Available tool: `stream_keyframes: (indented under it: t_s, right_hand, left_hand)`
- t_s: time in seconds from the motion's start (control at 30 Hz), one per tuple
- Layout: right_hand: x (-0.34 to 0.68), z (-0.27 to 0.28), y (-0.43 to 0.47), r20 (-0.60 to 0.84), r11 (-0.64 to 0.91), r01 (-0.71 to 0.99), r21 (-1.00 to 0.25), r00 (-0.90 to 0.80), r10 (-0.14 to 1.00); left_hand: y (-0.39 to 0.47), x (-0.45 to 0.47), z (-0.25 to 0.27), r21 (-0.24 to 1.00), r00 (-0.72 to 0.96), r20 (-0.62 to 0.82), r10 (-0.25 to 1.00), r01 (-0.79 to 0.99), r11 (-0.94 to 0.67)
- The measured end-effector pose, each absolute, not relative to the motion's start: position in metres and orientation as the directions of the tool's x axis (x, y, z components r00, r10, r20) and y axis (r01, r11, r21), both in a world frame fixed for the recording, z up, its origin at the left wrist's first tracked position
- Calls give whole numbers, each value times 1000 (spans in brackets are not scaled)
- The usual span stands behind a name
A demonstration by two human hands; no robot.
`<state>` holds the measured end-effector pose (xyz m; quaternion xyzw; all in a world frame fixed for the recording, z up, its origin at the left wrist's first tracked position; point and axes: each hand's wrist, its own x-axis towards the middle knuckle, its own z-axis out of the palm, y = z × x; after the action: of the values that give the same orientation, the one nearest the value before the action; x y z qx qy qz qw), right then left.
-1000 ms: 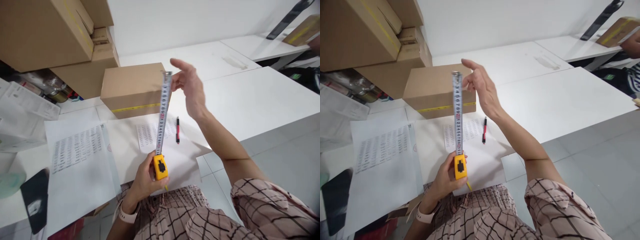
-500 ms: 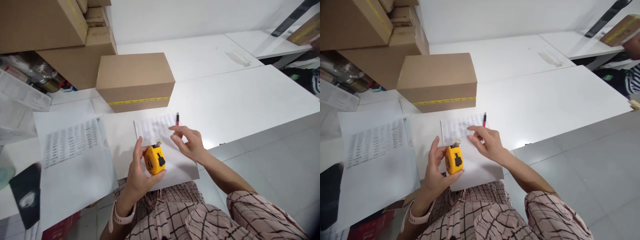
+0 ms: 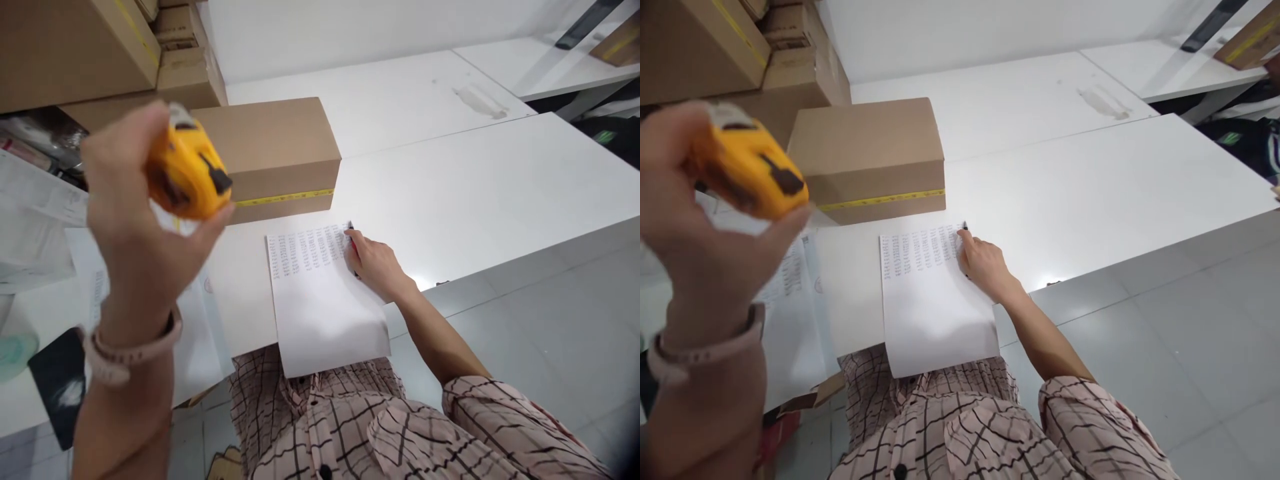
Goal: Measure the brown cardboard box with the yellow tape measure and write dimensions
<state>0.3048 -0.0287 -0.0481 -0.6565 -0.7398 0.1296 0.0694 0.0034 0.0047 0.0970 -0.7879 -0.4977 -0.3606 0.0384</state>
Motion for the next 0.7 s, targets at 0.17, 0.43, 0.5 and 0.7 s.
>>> stream_keyframes:
  t_s: [0.17, 0.43, 0.5, 0.7]
  right_hand:
    - [307, -48, -28, -78, 81, 936, -343, -115, 990]
    - [336, -65, -48, 132, 129, 677, -725, -47, 990]
    - [343, -70, -53, 176, 137, 634, -761, -2, 984]
    - [352, -84, -58, 366, 119, 717, -686, 199, 909]
  left_hand:
    - [104, 11, 97, 27, 489, 557, 671, 797, -603]
    - [105, 15, 61, -54, 458, 484, 746, 866, -497]
    - [67, 29, 44, -15, 495, 561, 663, 808, -590]
    - [-45, 71, -51, 250, 732, 139, 667, 626, -739]
